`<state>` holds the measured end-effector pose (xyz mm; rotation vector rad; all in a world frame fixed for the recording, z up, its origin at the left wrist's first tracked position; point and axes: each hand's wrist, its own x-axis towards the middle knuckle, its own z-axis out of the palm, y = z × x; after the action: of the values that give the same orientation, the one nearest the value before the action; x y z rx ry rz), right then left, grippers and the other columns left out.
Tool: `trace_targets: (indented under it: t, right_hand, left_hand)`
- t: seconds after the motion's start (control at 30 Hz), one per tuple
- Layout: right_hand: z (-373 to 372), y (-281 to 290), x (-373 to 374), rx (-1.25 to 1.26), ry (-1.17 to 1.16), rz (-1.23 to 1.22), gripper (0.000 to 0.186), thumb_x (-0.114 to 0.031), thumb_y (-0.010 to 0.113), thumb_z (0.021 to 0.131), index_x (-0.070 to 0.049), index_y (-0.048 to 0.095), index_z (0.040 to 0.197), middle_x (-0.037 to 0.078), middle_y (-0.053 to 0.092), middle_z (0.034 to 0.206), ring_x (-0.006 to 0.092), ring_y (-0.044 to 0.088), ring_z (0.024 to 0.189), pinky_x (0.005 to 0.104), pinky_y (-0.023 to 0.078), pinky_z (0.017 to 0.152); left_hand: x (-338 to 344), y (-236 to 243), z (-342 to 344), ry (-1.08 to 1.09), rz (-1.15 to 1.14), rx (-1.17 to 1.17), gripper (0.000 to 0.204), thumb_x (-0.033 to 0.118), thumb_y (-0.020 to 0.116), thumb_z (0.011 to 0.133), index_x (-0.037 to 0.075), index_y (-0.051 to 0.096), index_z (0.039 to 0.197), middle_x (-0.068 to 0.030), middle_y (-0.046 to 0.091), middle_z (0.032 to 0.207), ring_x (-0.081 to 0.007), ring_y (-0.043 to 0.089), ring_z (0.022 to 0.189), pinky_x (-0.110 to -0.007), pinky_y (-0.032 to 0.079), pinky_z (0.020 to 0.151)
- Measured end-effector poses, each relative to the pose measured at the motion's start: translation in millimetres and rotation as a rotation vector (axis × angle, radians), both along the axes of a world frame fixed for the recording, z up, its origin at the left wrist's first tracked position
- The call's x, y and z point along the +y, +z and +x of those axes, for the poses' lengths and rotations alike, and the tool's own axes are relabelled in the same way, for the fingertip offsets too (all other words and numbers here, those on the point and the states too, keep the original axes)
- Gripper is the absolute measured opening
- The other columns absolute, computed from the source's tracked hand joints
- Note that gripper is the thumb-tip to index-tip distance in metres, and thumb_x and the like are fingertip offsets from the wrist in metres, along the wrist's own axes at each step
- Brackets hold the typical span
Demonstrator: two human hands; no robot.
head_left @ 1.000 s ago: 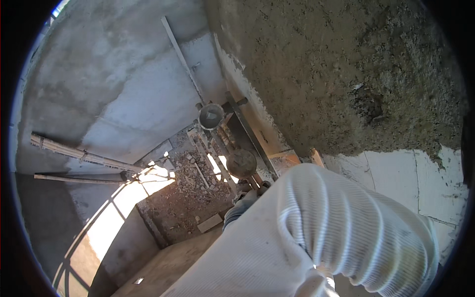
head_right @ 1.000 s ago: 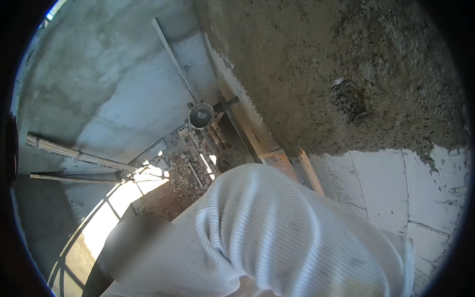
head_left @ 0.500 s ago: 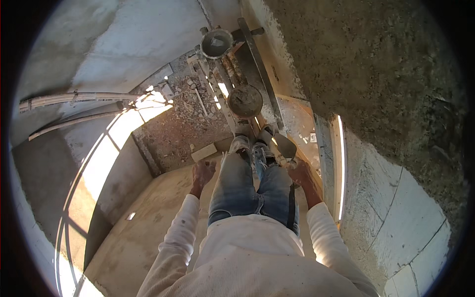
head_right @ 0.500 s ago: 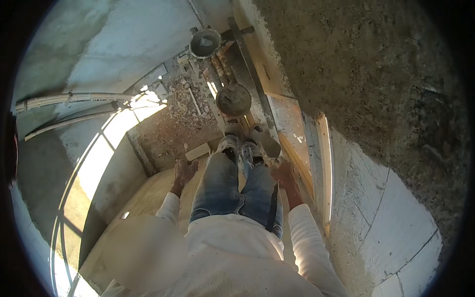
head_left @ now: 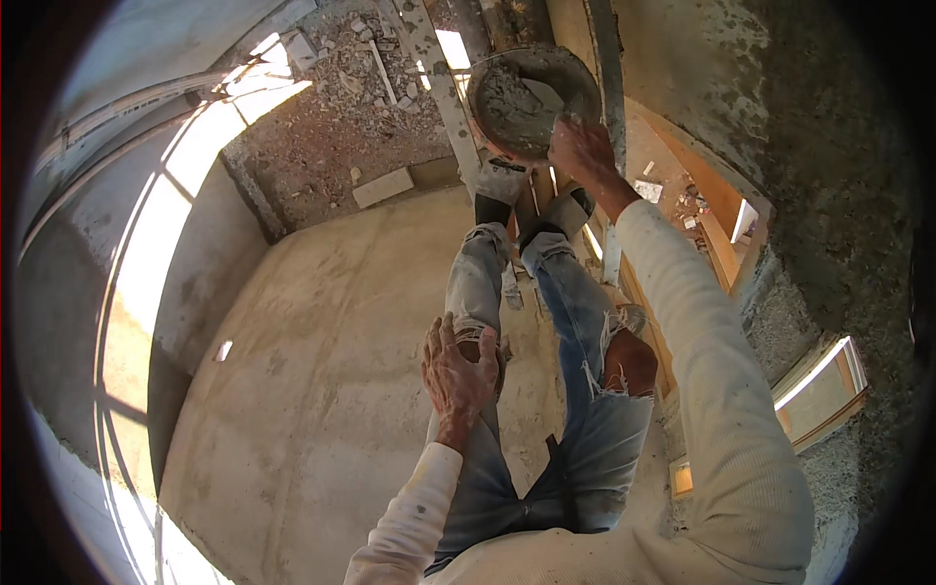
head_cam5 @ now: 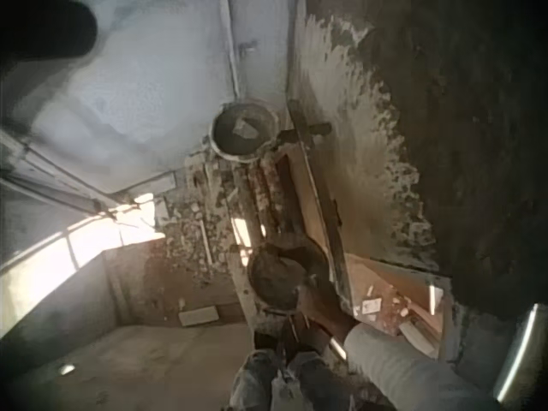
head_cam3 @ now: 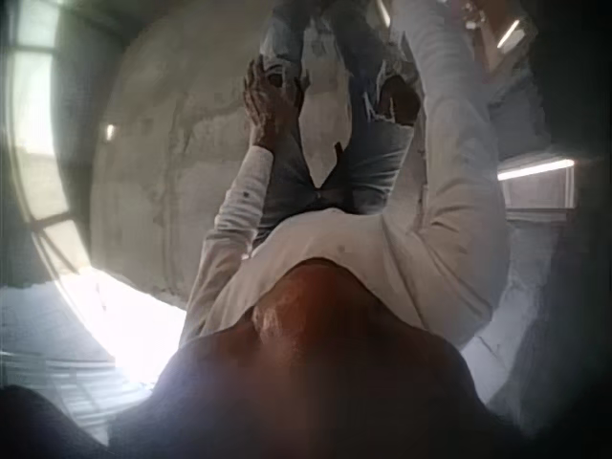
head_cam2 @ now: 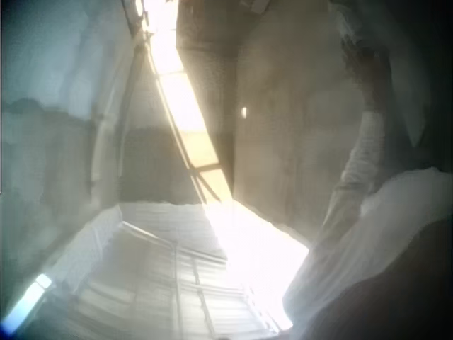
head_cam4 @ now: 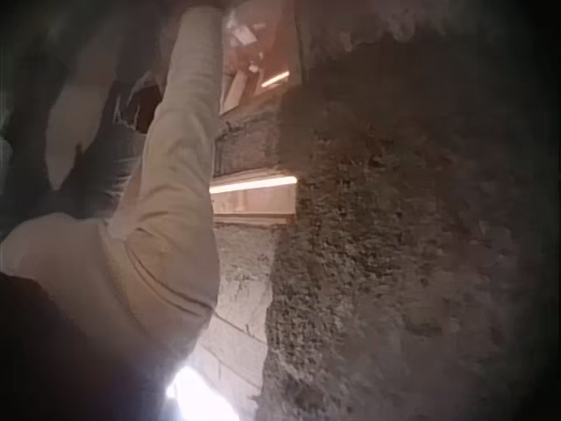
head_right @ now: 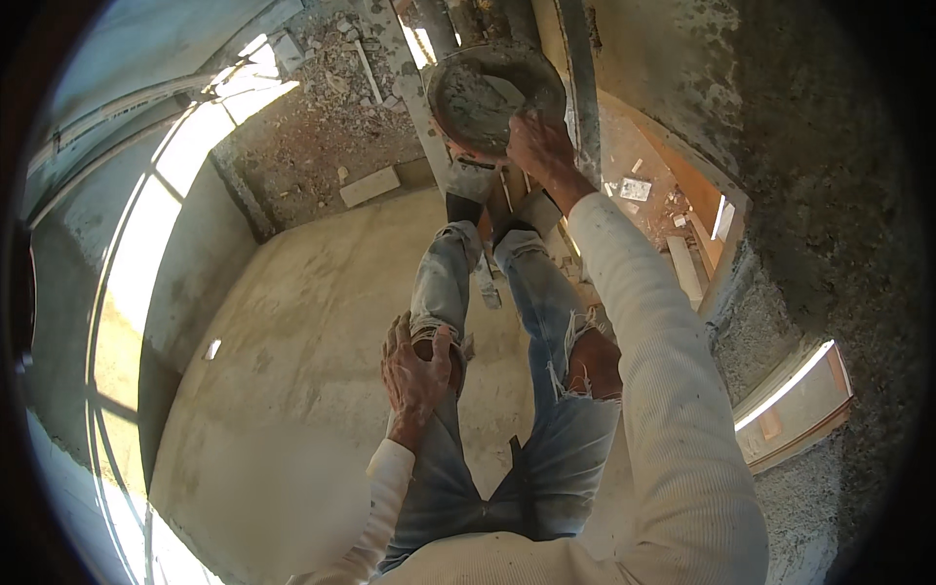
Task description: The recorder is applying wet plaster or mortar to a wall surface using a trowel.
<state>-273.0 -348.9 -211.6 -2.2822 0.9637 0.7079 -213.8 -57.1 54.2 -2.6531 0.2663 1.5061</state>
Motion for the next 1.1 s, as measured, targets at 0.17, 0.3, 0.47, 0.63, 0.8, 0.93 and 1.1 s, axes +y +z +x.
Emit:
trace_targets:
  t: [0.17,0.3,0.47,0.63,0.8,0.93,1.1]
  right_hand:
    - [-3.6,13.6,54.9,0.02,-0.354,-0.05,0.031,-0.03,0.061,0.088,-0.004,0.072,0.101,0.021,0.073,0.107,0.0405,0.071,0.099,0.0496,0.058,0.085]
    - [16.2,-54.3,52.3,-0.166,-0.431,-0.05,0.04,-0.034,0.062,0.09,0.005,0.07,0.086,0.029,0.071,0.089,0.0413,0.071,0.086,0.0504,0.055,0.076]
    - [9.8,-14.6,102.9,-0.424,-0.845,0.34,0.034,-0.029,0.067,0.09,0.004,0.067,0.088,0.018,0.069,0.078,0.0287,0.067,0.075,0.0404,0.051,0.069]
    - [-35.2,71.1,63.3,-0.403,-0.778,0.199,0.041,-0.034,0.065,0.092,0.004,0.072,0.105,0.025,0.073,0.088,0.0384,0.074,0.086,0.0436,0.055,0.079]
    - [-11.8,280.0,6.5,-0.195,-0.924,0.297,0.036,-0.029,0.066,0.093,0.002,0.072,0.109,0.013,0.068,0.077,0.0207,0.063,0.071,0.0373,0.053,0.072]
    - [-48.7,402.6,-40.1,-0.408,-0.669,-0.027,0.042,-0.035,0.063,0.093,0.001,0.071,0.113,0.024,0.073,0.092,0.0374,0.072,0.087,0.0456,0.054,0.081]
    - [-47.1,638.6,-97.1,-0.127,-0.537,-0.308,0.044,-0.038,0.059,0.093,0.0,0.072,0.112,0.029,0.072,0.107,0.0443,0.068,0.105,0.051,0.052,0.096]
  left_hand:
    - [9.7,2.1,8.7,0.036,0.062,-0.047,0.077,0.051,0.063,0.092,0.001,0.047,0.15,-0.024,0.049,0.152,-0.0413,0.042,0.144,-0.052,0.032,0.119]
    - [-2.6,-8.6,-1.9,-0.001,0.005,-0.074,0.076,0.048,0.064,0.091,0.001,0.048,0.149,-0.0237,0.051,0.15,-0.041,0.043,0.142,-0.052,0.032,0.119]
    - [9.1,0.2,8.3,-0.035,0.063,-0.123,0.074,0.048,0.064,0.091,0.0,0.051,0.146,-0.022,0.051,0.15,-0.0401,0.043,0.142,-0.049,0.033,0.119]
    - [-17.3,2.3,1.5,-0.005,-0.012,-0.105,0.075,0.052,0.062,0.092,0.0,0.054,0.144,-0.0216,0.052,0.15,-0.0411,0.044,0.142,-0.05,0.033,0.119]
    - [-4.0,20.4,2.7,0.006,-0.091,-0.088,0.075,0.051,0.064,0.093,-0.002,0.052,0.144,-0.0241,0.054,0.147,-0.0452,0.048,0.137,-0.05,0.035,0.118]
    - [26.8,5.3,12.1,-0.002,-0.228,-0.1,0.07,0.04,0.07,0.092,-0.006,0.051,0.142,-0.0277,0.055,0.142,-0.0441,0.054,0.128,-0.051,0.04,0.114]
    - [18.0,-22.1,73.6,0.088,-0.608,-0.197,0.062,0.034,0.071,0.09,-0.004,0.056,0.137,-0.0265,0.061,0.135,-0.0413,0.059,0.124,-0.048,0.046,0.108]
